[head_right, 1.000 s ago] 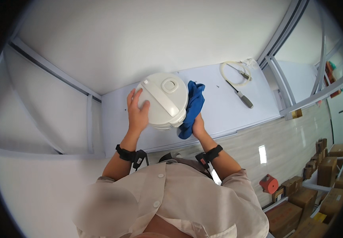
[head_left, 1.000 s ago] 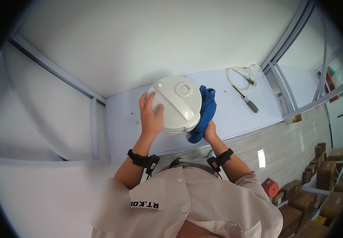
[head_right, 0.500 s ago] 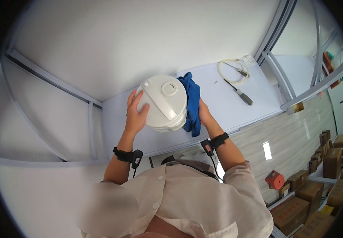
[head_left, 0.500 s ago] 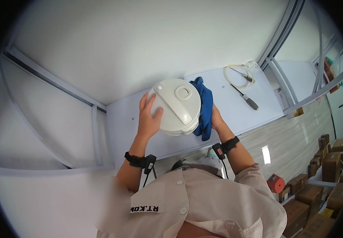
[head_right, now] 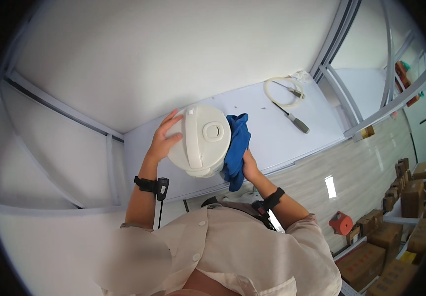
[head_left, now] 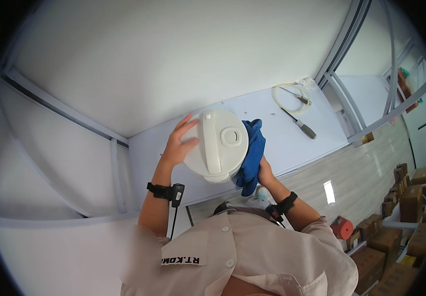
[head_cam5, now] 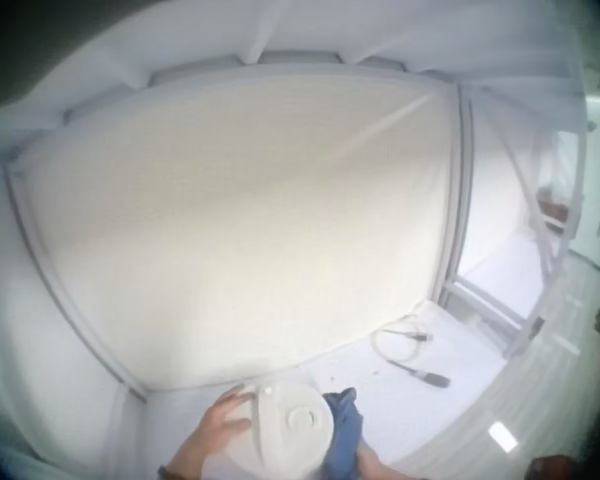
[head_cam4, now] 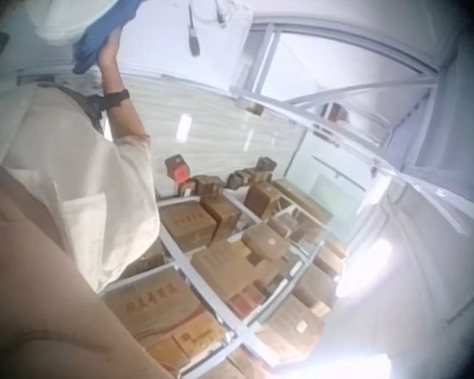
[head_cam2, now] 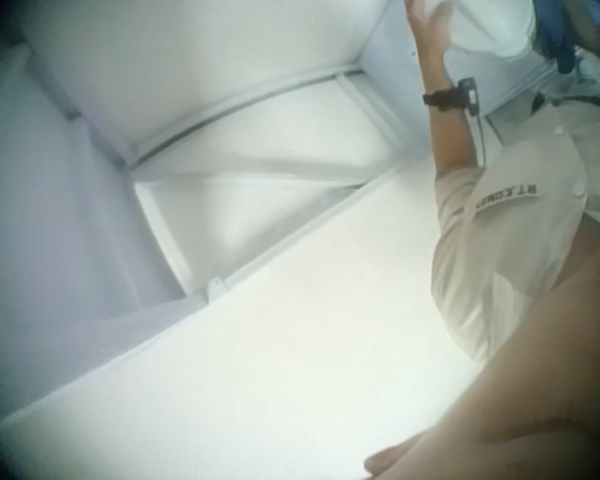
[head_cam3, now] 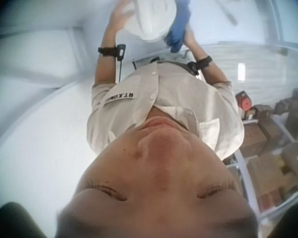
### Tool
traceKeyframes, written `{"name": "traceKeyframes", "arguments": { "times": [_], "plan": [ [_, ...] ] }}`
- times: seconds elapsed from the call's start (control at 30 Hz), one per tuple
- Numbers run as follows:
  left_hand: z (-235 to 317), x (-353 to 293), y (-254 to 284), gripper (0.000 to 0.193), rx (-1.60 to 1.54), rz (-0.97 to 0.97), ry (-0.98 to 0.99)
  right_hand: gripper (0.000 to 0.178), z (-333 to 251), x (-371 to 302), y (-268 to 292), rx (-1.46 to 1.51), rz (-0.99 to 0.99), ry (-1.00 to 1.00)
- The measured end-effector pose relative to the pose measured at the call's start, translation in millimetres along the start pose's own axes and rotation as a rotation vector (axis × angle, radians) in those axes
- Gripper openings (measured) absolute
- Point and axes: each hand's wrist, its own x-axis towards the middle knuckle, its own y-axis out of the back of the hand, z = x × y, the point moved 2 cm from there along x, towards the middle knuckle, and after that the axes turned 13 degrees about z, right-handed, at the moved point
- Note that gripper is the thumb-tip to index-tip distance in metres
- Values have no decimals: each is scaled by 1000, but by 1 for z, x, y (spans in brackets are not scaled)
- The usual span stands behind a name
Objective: The person uses a screwdriver to tighten screws on a small electronic device, then wipes a white appliance with a blue cloth. The person handles the device and appliance one at a time, placing them back on the shelf after each action.
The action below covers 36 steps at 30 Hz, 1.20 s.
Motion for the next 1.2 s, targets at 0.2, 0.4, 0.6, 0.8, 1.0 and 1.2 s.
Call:
{"name": "traceKeyframes", "arguments": {
  "times": [0.2,0.4,0.6,0.8,1.0,1.2],
  "plan": [
    [0,-29,-8,55,-29,352,328,76,-46,-21,-31,-165,-71,408],
    [20,-59,-34,75,43,409,218,74,-144,-17,-99,-1065,17,679],
    [21,-56,-30,79,2,348,260,64,-158,8,-139,-1383,105,619],
    [18,-57,-30,81,57,358,191,58,-162,44,-147,-1399,101,464],
    [19,-56,-31,81,61,357,185,59,-172,87,-140,-1324,112,347],
    [17,-52,-26,82,19,304,232,60,-164,90,-118,-1228,161,403]
  ]
}}
